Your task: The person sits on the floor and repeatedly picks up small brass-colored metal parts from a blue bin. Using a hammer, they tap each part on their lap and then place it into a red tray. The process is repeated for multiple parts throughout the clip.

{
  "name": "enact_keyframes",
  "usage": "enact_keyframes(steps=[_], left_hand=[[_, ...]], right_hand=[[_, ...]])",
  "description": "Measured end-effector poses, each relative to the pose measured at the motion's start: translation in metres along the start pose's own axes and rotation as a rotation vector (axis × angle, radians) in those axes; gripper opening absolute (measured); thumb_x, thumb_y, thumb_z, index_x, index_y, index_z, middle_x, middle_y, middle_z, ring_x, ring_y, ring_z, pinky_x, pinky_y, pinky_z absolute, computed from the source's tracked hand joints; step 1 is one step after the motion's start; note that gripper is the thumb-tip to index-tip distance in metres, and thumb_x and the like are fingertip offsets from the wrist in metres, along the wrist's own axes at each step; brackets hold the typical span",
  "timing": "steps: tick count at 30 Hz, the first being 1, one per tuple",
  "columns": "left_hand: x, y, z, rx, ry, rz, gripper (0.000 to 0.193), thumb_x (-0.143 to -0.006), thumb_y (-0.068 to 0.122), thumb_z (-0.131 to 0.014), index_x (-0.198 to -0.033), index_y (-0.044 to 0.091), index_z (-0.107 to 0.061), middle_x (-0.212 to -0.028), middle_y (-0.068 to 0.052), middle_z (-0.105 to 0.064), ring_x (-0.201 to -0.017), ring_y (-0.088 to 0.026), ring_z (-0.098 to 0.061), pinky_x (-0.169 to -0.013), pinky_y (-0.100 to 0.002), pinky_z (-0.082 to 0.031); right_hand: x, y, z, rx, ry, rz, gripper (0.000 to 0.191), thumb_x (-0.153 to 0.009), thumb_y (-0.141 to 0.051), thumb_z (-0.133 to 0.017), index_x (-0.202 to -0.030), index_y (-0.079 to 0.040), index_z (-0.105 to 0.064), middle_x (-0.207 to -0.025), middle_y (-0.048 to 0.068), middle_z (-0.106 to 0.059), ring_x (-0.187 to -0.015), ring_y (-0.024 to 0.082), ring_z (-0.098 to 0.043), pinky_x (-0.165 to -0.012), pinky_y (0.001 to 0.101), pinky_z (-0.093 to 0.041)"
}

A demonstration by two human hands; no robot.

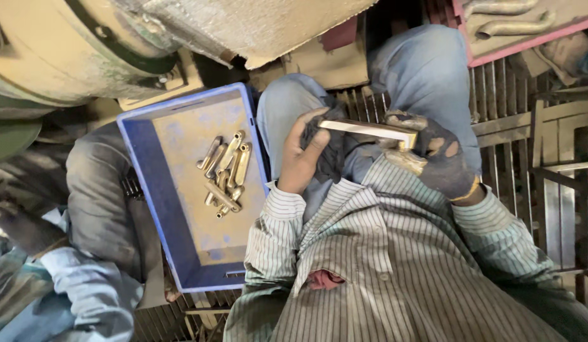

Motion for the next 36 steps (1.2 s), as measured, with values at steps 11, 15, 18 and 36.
enact_keyframes(steps=[11, 15, 18, 36], left_hand=[[0.034, -0.006, 0.094, -0.510, 0.395, -0.032, 0.028, -0.095, 0.020, -0.070, -0.115, 0.000, -0.068, -0.108, -0.008, -0.070, -0.103, -0.020, -0.063, -0.096, -0.031, -0.049], [0.082, -0.069, 0.214, 0.048, 0.873, 0.068, 0.024, -0.103, 0.021, -0.068, -0.115, 0.001, -0.066, -0.095, -0.008, -0.066, -0.080, -0.020, -0.063, -0.070, -0.033, -0.053], [0.120, -0.122, 0.284, 0.215, 1.073, 0.176, 0.022, -0.104, 0.023, -0.060, -0.115, 0.004, -0.062, -0.093, -0.005, -0.070, -0.076, -0.019, -0.068, -0.065, -0.034, -0.056], [0.096, -0.120, 0.239, -0.133, 0.977, 0.419, 0.036, -0.102, 0.030, -0.062, -0.123, 0.002, -0.064, -0.109, -0.015, -0.068, -0.088, -0.031, -0.062, -0.075, -0.046, -0.048]], right_hand=[[-0.018, 0.028, -0.011, 0.454, 0.037, 0.118, 0.025, -0.090, -0.008, -0.080, -0.113, -0.005, -0.072, -0.120, 0.010, -0.074, -0.130, 0.025, -0.061, -0.111, 0.0382, -0.046], [-0.019, 0.072, 0.001, 0.292, 0.099, -0.019, 0.022, -0.089, -0.006, -0.077, -0.109, -0.004, -0.070, -0.111, 0.008, -0.076, -0.121, 0.023, -0.065, -0.103, 0.0362, -0.051], [-0.023, 0.099, -0.001, -0.211, 0.096, -0.220, 0.033, -0.090, -0.008, -0.075, -0.121, -0.006, -0.063, -0.104, 0.009, -0.072, -0.102, 0.022, -0.064, -0.091, 0.0355, -0.053], [-0.054, 0.038, 0.099, -0.265, 0.414, -0.097, 0.030, -0.093, -0.007, -0.069, -0.123, -0.007, -0.066, -0.103, 0.004, -0.073, -0.095, 0.012, -0.072, -0.081, 0.0283, -0.061]])
Point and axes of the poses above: each hand's wrist, its own x-axis away from the middle knuckle, its own z-axis out of the back of the hand, y = z × x, the point moved 10 cm from there along -x, towards the middle knuckle
